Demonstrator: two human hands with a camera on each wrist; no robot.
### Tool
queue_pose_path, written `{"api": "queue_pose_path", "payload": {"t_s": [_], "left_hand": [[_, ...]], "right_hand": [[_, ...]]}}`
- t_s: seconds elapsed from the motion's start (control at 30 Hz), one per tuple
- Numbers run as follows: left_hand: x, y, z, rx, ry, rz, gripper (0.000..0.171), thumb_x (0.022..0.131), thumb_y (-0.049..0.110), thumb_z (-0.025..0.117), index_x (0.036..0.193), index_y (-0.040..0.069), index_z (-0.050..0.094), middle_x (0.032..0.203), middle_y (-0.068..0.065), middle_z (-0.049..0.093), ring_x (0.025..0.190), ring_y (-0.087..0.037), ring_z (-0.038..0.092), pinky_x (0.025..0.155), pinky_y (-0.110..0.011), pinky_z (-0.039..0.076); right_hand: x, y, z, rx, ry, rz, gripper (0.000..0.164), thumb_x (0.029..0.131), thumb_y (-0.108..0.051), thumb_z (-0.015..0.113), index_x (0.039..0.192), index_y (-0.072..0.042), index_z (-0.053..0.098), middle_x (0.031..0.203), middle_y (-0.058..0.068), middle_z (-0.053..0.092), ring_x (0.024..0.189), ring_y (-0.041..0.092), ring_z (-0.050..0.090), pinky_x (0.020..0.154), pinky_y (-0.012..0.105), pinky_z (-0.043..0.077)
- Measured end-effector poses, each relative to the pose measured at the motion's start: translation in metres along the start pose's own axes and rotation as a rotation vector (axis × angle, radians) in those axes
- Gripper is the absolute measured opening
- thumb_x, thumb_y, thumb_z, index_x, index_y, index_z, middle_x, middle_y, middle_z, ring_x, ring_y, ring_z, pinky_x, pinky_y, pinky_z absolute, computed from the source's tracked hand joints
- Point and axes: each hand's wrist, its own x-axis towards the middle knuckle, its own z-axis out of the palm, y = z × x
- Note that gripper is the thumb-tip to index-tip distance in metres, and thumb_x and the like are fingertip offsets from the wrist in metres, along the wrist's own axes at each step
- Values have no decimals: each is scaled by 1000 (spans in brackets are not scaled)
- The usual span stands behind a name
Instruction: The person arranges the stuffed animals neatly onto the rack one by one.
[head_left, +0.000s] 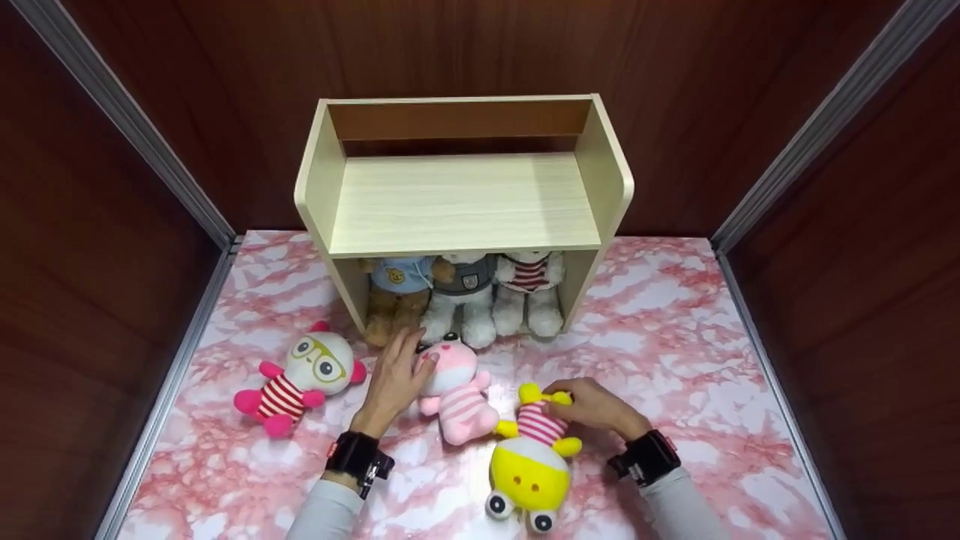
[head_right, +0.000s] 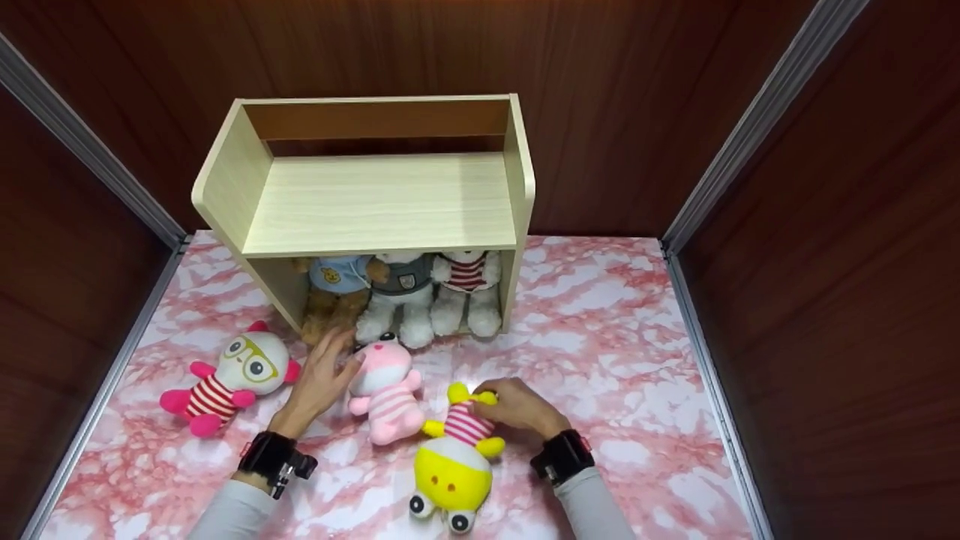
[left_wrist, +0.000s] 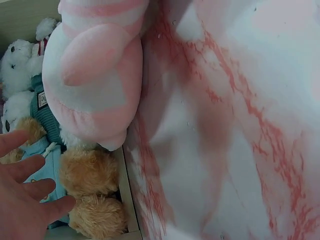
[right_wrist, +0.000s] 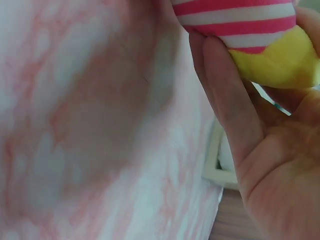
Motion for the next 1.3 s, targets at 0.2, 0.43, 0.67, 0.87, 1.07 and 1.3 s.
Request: {"api": "queue_pose_path", "payload": {"t_s": [0.2,0.43,0.67,0.87,1.07,1.3], "left_hand": [[3,4,-1,-8,-26,-30,53,99,32,67,141,2,59,145,-32,51,132,-51,50,111,-62,40],[4,7,0,-27,-40,-44,54,99,32,66,143,2,57,148,-31,49,134,-52,48,112,-64,37],[6,13,4,-108,-22,-45,52,98,28,67,141,2,58,148,-28,50,134,-46,51,110,-59,41],[9,22,8,-204,-30,-73,51,99,27,64,143,1,57,150,-25,49,137,-44,48,111,-59,40],[9,32,12,-293,-39,-47,49,100,25,63,142,0,57,147,-20,53,136,-37,51,113,-53,41],[7,48,17,-608,-118,-130,55,102,14,60,150,-6,43,148,-27,49,136,-43,50,114,-48,42]], "right_hand": [[-2,-2,-18,52,89,4,43,96,-40,72,124,-7,73,110,2,74,93,16,64,83,31,54],[-1,-5,-28,101,195,-25,37,96,-35,74,124,-10,73,117,3,73,103,20,64,93,36,54],[5,-9,-27,178,349,35,39,97,-30,73,129,-8,69,119,7,71,102,20,65,92,36,53],[12,-14,-23,304,504,51,36,97,-27,74,127,-7,69,114,10,71,94,20,64,82,26,53],[20,-13,-17,400,647,55,34,98,-24,74,125,-4,69,117,13,70,92,20,64,76,23,53],[28,-26,-6,516,745,85,35,101,-21,69,126,3,61,126,20,63,100,21,61,78,29,59]]}}
